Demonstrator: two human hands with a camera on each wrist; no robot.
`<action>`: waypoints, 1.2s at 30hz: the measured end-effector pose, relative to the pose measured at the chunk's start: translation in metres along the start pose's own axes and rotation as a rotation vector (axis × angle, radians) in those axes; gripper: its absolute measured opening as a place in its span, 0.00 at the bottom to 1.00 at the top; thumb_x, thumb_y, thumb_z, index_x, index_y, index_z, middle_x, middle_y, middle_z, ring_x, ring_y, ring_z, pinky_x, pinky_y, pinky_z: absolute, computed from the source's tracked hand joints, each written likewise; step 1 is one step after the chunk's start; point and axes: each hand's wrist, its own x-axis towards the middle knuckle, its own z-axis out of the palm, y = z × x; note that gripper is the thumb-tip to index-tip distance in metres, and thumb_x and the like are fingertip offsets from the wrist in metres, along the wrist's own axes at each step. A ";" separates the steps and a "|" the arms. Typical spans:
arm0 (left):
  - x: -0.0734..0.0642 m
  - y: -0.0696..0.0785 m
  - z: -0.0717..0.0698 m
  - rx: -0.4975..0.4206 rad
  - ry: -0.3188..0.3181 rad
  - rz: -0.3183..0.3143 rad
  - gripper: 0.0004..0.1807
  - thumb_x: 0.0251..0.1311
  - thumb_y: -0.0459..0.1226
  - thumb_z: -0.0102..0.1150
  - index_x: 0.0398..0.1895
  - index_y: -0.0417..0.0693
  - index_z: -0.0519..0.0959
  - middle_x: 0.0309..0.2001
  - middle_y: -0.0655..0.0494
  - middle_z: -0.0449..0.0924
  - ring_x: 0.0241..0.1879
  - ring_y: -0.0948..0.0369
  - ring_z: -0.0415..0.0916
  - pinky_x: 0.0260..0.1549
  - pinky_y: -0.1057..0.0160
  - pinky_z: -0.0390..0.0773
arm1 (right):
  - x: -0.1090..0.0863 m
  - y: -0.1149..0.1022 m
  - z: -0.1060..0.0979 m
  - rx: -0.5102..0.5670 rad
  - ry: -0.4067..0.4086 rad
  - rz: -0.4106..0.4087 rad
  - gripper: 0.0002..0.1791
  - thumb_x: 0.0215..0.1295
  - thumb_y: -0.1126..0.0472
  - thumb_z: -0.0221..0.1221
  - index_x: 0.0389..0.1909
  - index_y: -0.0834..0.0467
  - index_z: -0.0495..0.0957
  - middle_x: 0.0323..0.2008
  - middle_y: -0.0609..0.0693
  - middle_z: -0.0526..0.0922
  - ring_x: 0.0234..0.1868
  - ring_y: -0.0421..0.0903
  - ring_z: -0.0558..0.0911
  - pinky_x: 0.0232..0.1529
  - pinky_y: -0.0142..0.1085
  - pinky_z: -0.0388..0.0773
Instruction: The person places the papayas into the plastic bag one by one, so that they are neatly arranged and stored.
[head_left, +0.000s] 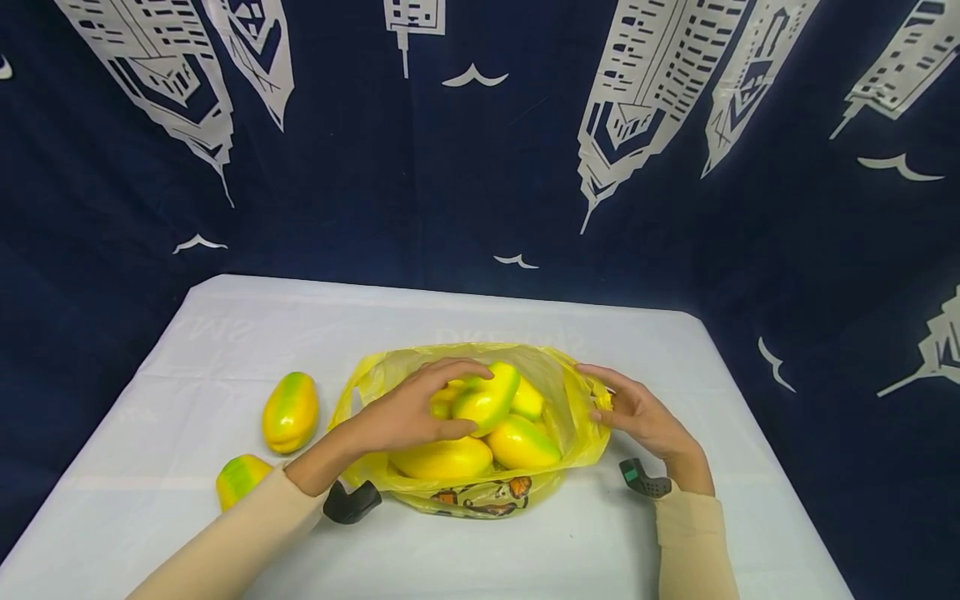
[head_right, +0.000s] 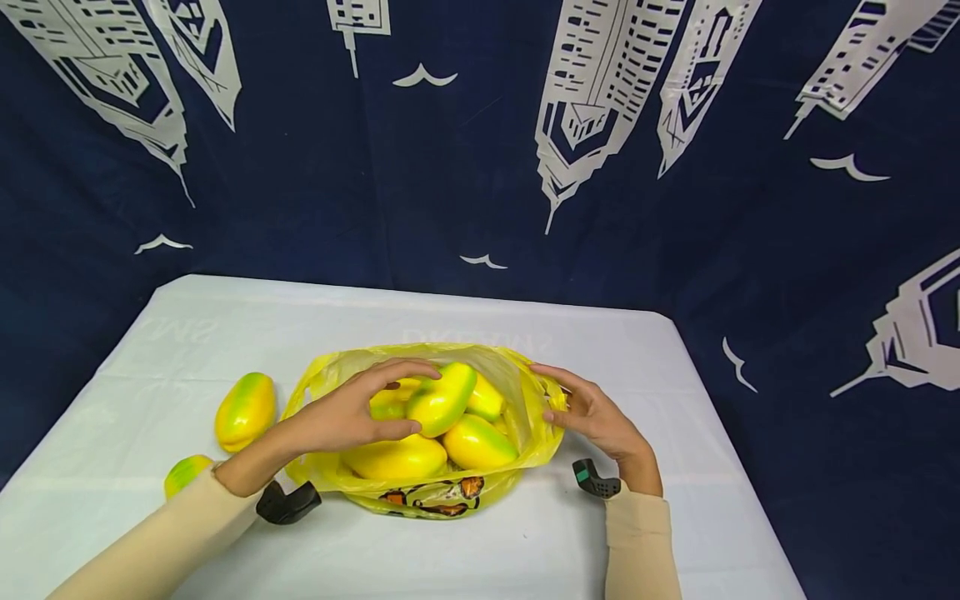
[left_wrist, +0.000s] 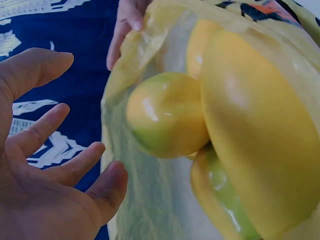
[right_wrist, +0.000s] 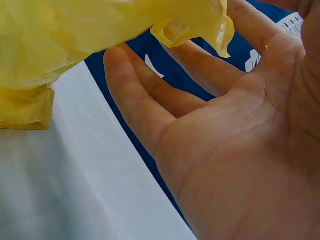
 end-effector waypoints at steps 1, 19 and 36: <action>-0.003 0.001 -0.002 -0.007 0.003 0.001 0.32 0.60 0.39 0.70 0.68 0.57 0.71 0.73 0.56 0.64 0.73 0.51 0.60 0.68 0.39 0.64 | 0.000 0.000 0.000 0.002 0.001 0.000 0.36 0.67 0.78 0.54 0.75 0.66 0.57 0.74 0.45 0.63 0.67 0.37 0.71 0.60 0.32 0.78; -0.064 0.007 -0.063 -0.023 0.224 0.026 0.31 0.62 0.36 0.68 0.69 0.57 0.71 0.68 0.60 0.72 0.67 0.54 0.67 0.63 0.51 0.73 | 0.001 0.001 0.001 0.016 -0.001 0.011 0.36 0.67 0.78 0.54 0.75 0.65 0.56 0.73 0.44 0.64 0.65 0.37 0.73 0.58 0.33 0.79; -0.114 -0.042 -0.096 0.157 0.320 -0.078 0.32 0.56 0.37 0.73 0.64 0.64 0.75 0.70 0.62 0.66 0.65 0.78 0.60 0.55 0.73 0.69 | 0.002 -0.003 0.002 -0.040 0.018 0.039 0.36 0.67 0.76 0.55 0.75 0.64 0.58 0.73 0.42 0.64 0.69 0.35 0.68 0.62 0.30 0.74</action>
